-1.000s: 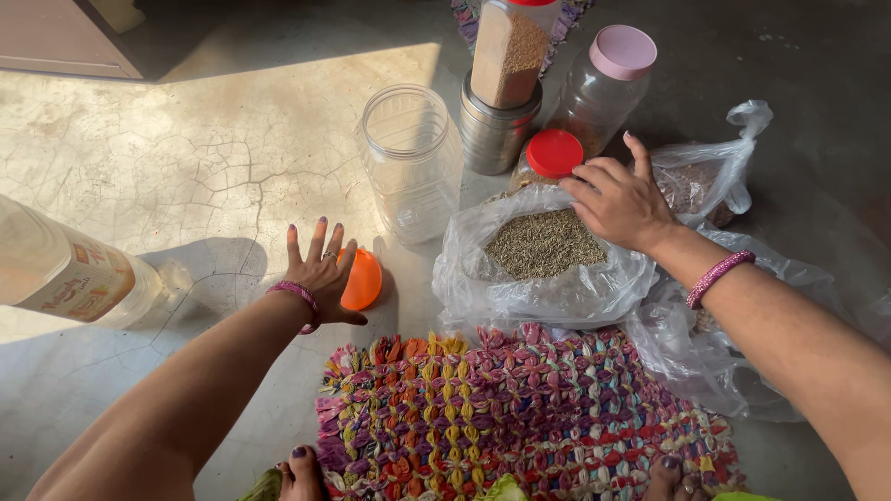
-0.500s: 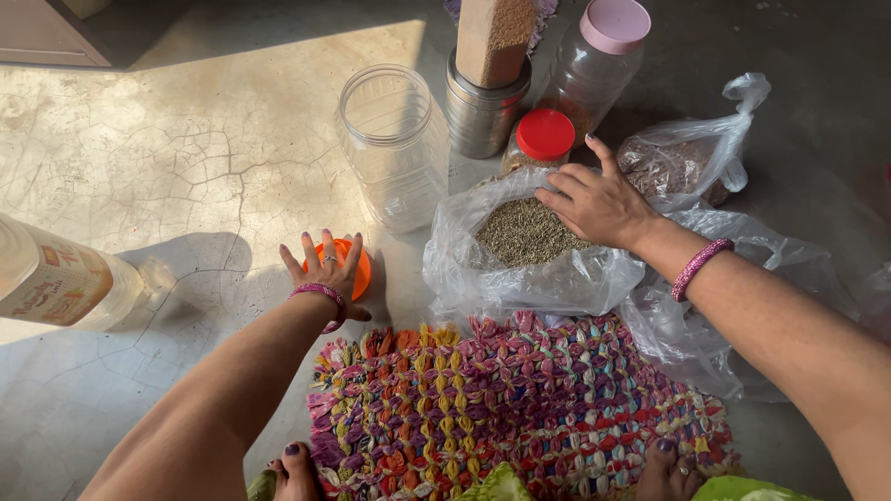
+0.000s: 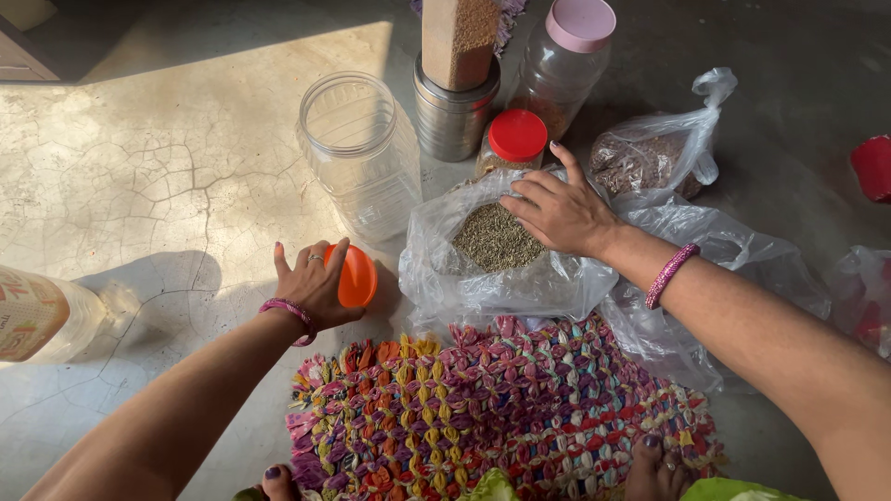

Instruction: The person sits on a mat and transfers grains from a plastic bag into a clear plastic jar using an orange lid as a scoop. They open the bag, scoop the grains, and pour them into the jar repeatedly.

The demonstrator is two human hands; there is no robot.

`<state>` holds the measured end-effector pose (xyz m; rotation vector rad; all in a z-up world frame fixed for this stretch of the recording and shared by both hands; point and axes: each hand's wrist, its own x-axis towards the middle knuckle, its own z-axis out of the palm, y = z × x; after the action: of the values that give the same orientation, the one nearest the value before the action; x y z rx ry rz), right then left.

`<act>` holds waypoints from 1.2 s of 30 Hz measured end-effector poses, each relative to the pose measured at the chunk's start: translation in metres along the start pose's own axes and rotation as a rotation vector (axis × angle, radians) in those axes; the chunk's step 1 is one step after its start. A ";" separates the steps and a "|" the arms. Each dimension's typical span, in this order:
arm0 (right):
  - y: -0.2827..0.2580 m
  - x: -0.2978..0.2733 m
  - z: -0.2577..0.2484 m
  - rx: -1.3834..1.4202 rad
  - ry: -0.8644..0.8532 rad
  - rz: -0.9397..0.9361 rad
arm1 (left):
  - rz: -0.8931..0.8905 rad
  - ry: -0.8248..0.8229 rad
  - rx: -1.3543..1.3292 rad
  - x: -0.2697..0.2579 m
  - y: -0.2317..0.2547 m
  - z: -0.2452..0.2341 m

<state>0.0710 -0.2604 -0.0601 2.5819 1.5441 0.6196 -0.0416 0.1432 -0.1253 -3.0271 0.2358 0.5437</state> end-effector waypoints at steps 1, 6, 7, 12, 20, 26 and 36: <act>-0.001 0.000 0.000 0.025 -0.022 0.017 | 0.074 0.083 -0.058 -0.008 0.003 0.000; -0.001 -0.005 -0.002 0.137 -0.140 0.072 | 0.508 0.456 -0.172 -0.045 0.018 -0.017; 0.000 -0.007 -0.001 0.161 -0.161 0.086 | 0.521 0.493 -0.196 -0.047 0.026 -0.021; 0.002 -0.009 0.001 0.585 -0.160 0.274 | 0.515 0.657 -0.238 -0.020 0.068 -0.053; -0.021 0.017 -0.011 1.577 -0.203 0.570 | 0.485 0.665 -0.266 0.029 0.129 -0.069; -0.030 0.011 -0.022 0.948 -0.128 0.778 | 0.423 0.552 -0.229 0.046 0.164 -0.072; 0.005 -0.028 0.014 -0.134 0.037 0.364 | 0.088 0.287 -0.190 0.061 0.157 -0.035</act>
<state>0.0684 -0.2847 -0.0806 2.7777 1.0026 0.7731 0.0019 -0.0232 -0.1181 -3.2863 0.3499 0.1393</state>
